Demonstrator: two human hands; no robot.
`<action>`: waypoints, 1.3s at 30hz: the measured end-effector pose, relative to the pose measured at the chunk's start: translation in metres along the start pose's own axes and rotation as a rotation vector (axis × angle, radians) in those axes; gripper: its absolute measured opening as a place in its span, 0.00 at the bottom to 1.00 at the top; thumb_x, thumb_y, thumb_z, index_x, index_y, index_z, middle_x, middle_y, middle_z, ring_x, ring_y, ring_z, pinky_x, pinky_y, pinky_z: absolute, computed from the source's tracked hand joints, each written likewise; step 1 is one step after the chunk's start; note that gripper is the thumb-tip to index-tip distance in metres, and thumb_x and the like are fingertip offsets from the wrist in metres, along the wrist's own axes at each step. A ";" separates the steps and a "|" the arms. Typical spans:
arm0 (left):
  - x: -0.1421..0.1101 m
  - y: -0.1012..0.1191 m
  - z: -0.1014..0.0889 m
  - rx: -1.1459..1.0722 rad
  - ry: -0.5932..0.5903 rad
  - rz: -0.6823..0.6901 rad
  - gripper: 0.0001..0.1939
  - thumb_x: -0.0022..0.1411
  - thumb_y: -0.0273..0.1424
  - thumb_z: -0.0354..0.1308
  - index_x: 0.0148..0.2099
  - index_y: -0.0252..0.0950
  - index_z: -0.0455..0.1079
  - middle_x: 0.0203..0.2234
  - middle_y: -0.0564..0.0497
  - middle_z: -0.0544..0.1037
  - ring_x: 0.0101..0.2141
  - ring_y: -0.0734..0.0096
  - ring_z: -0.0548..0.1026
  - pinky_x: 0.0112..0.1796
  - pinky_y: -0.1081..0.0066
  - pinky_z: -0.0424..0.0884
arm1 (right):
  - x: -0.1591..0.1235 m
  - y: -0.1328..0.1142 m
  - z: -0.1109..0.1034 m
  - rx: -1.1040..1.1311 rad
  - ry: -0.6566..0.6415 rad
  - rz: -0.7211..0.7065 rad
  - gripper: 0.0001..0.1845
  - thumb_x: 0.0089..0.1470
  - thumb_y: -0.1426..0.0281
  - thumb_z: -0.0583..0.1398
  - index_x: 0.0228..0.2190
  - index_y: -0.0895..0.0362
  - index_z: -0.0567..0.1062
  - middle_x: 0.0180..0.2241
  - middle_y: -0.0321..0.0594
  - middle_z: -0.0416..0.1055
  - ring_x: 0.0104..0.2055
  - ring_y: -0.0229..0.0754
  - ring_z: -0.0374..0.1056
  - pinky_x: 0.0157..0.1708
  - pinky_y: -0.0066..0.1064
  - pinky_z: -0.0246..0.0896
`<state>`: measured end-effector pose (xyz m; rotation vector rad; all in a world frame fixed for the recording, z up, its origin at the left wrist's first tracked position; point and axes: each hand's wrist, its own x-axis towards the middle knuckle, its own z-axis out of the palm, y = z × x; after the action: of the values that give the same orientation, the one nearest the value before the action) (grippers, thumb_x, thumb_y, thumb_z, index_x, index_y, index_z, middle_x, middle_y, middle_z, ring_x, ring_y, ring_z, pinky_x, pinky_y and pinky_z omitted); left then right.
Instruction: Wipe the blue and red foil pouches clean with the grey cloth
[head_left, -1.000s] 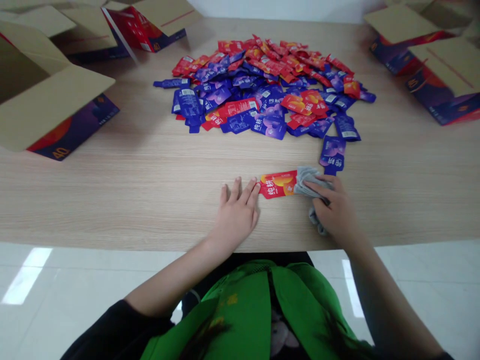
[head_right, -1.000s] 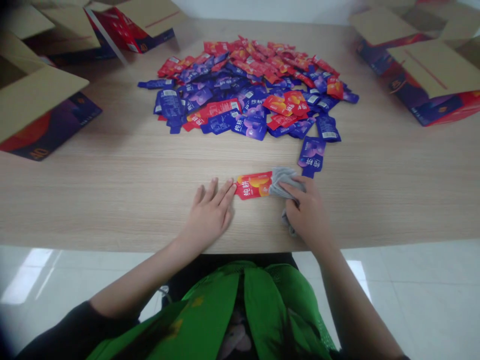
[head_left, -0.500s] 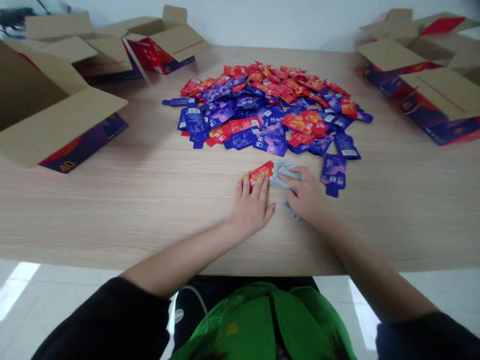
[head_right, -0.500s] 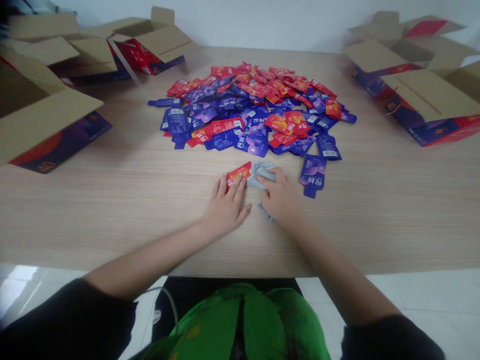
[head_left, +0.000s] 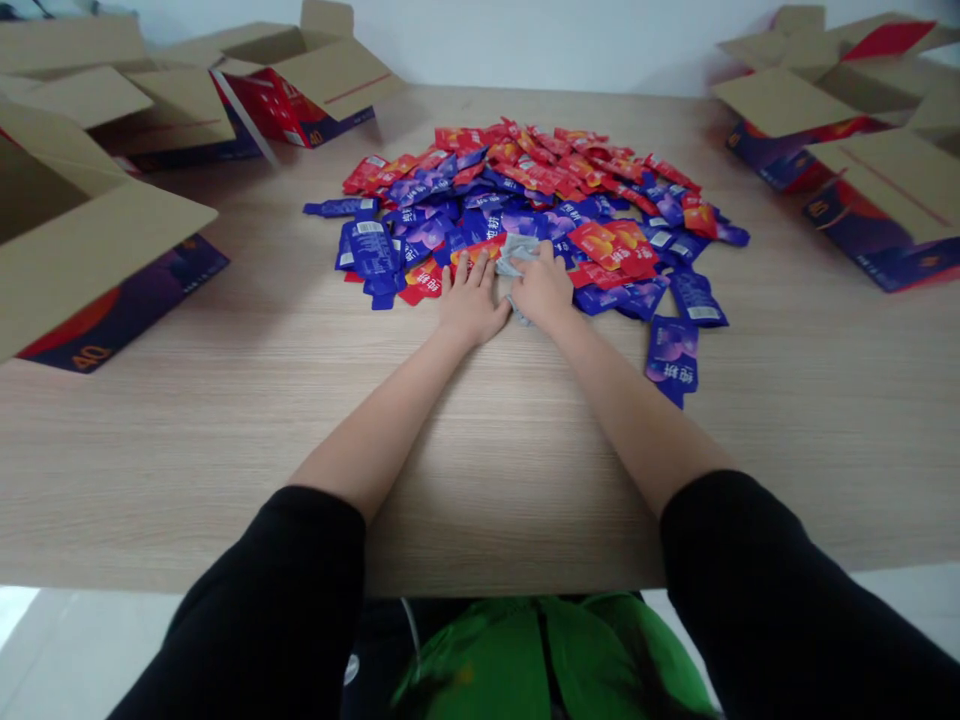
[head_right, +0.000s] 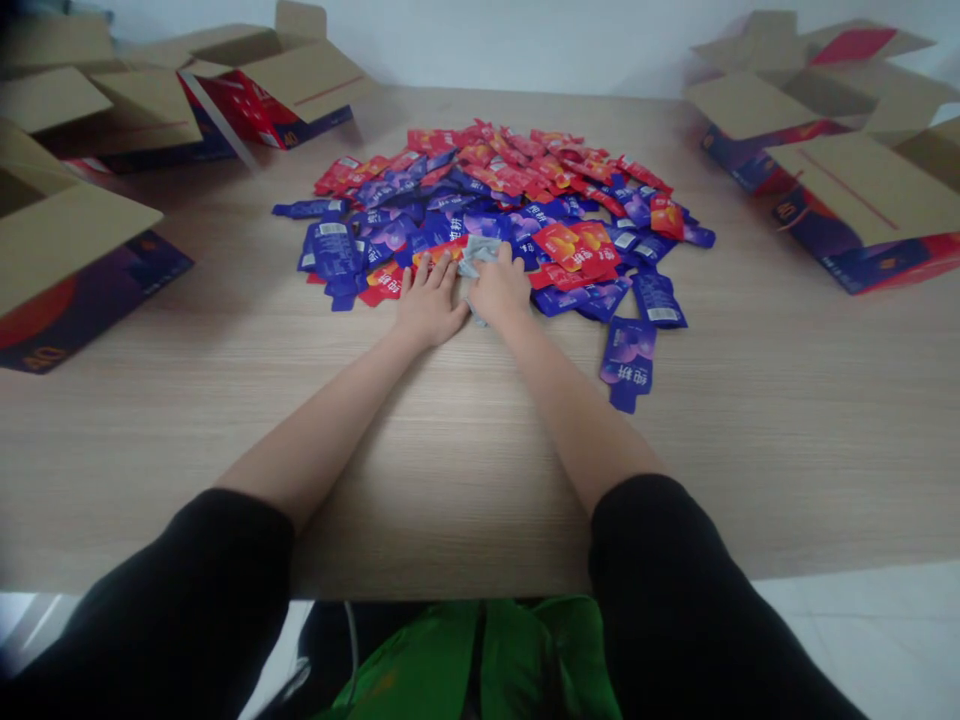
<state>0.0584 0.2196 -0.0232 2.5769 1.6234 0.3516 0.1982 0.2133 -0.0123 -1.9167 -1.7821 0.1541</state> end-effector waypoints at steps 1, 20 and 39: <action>0.002 0.000 0.000 -0.003 0.000 -0.002 0.38 0.71 0.45 0.45 0.76 0.32 0.50 0.74 0.46 0.50 0.73 0.47 0.43 0.69 0.45 0.38 | -0.001 0.000 0.000 0.007 0.015 -0.012 0.24 0.58 0.76 0.55 0.54 0.56 0.78 0.60 0.53 0.61 0.57 0.61 0.62 0.55 0.58 0.62; -0.020 0.101 0.012 -0.046 -0.067 0.411 0.32 0.71 0.33 0.47 0.73 0.27 0.55 0.72 0.41 0.56 0.69 0.45 0.56 0.66 0.50 0.56 | -0.065 0.119 -0.082 -0.186 0.022 0.040 0.29 0.58 0.73 0.52 0.59 0.61 0.75 0.62 0.59 0.65 0.61 0.58 0.62 0.60 0.51 0.57; -0.211 0.043 -0.047 0.067 -0.181 0.406 0.36 0.71 0.43 0.51 0.71 0.21 0.58 0.62 0.31 0.69 0.62 0.38 0.64 0.58 0.48 0.64 | -0.127 0.099 -0.083 0.034 -0.087 -0.195 0.28 0.54 0.75 0.54 0.54 0.54 0.80 0.64 0.48 0.63 0.67 0.58 0.59 0.67 0.56 0.56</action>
<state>-0.0020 0.0085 -0.0014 2.8818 1.0674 0.0812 0.3049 0.0670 -0.0167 -1.7249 -1.9979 0.2002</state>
